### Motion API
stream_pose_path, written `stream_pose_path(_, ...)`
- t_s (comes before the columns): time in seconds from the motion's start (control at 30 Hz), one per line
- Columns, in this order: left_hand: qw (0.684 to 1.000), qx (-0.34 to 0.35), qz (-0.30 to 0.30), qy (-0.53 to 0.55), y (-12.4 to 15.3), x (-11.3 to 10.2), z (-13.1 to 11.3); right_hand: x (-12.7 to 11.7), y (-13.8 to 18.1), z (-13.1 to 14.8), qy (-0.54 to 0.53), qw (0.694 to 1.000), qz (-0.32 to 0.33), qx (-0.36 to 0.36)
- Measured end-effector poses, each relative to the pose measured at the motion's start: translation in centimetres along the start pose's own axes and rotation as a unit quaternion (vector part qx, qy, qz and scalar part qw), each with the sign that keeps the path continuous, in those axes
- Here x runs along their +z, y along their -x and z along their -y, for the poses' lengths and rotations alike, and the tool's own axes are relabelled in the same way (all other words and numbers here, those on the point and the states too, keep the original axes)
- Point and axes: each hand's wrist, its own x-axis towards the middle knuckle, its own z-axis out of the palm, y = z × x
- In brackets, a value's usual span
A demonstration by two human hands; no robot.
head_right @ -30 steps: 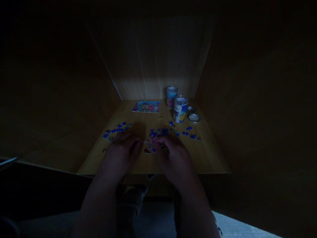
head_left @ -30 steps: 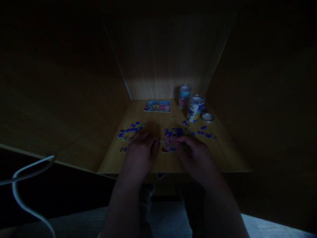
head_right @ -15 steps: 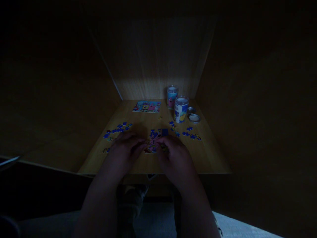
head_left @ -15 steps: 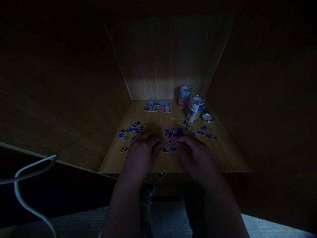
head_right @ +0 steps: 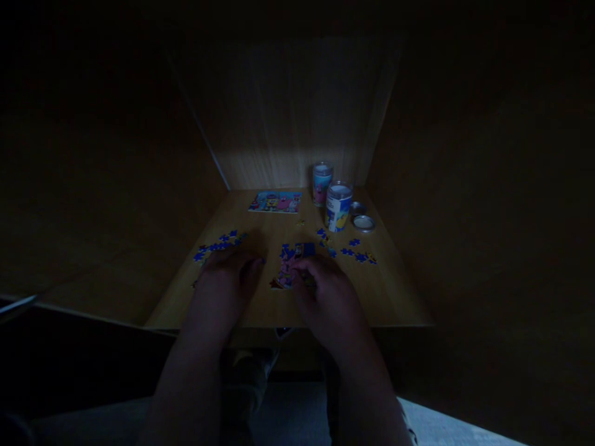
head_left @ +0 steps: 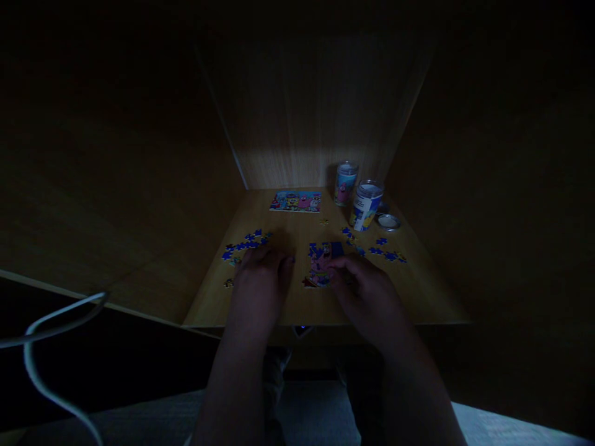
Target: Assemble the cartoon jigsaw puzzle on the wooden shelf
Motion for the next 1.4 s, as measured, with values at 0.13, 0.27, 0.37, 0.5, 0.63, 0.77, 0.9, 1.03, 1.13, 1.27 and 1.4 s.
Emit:
stream_pose_path(0.13, 1.000, -0.019, -0.006, -0.017, 0.0, 0.0, 0.1, 0.0, 0.0, 0.1, 0.003, 1.000, 0.001, 0.006)
stream_pose_path(0.27, 1.000, -0.001, -0.012, 0.001, -0.1, -0.2, 0.2, 0.0, -0.1, 0.1, 0.001, 1.000, 0.004, 0.007)
stream_pose_path(0.37, 0.999, 0.029, 0.004, 0.019, -0.1, -0.3, 0.2, 0.0, -0.1, 0.0, 0.004, 1.000, 0.006, 0.008)
stream_pose_path(0.5, 0.997, 0.058, 0.023, 0.033, -0.1, -0.4, 0.2, 0.0, -0.1, 0.0, -0.001, 1.000, 0.006, 0.004)
stream_pose_path(0.63, 0.997, 0.066, 0.020, 0.037, -0.1, -0.4, -0.1, 0.0, -0.1, 0.0, 0.002, 1.000, 0.005, 0.003)
stream_pose_path(0.77, 0.997, 0.061, 0.028, 0.036, 0.0, -0.3, -0.3, 0.1, 0.0, 0.0, 0.003, 1.000, 0.004, -0.002)
stream_pose_path(0.9, 0.998, 0.054, 0.027, 0.031, 0.2, -0.1, -0.4, 0.1, 0.0, 0.0, 0.013, 1.000, -0.001, -0.001)
stream_pose_path(1.03, 0.996, 0.066, -0.004, 0.057, 0.5, -1.2, -1.4, 0.1, 0.1, -0.1, 0.012, 1.000, 0.003, -0.003)
stream_pose_path(1.13, 0.986, 0.131, -0.018, 0.101, 1.5, -3.1, -3.5, 0.1, 0.1, -0.2, -0.004, 1.000, 0.004, -0.003)
stream_pose_path(1.27, 0.962, 0.239, 0.011, 0.133, 4.7, -5.3, -6.8, 0.0, 0.0, -0.4, -0.027, 0.999, 0.021, 0.008)
stream_pose_path(1.4, 0.971, 0.223, 0.058, 0.059, 9.2, -5.3, -8.1, 0.0, 0.0, -0.3, -0.007, 1.000, 0.013, 0.019)
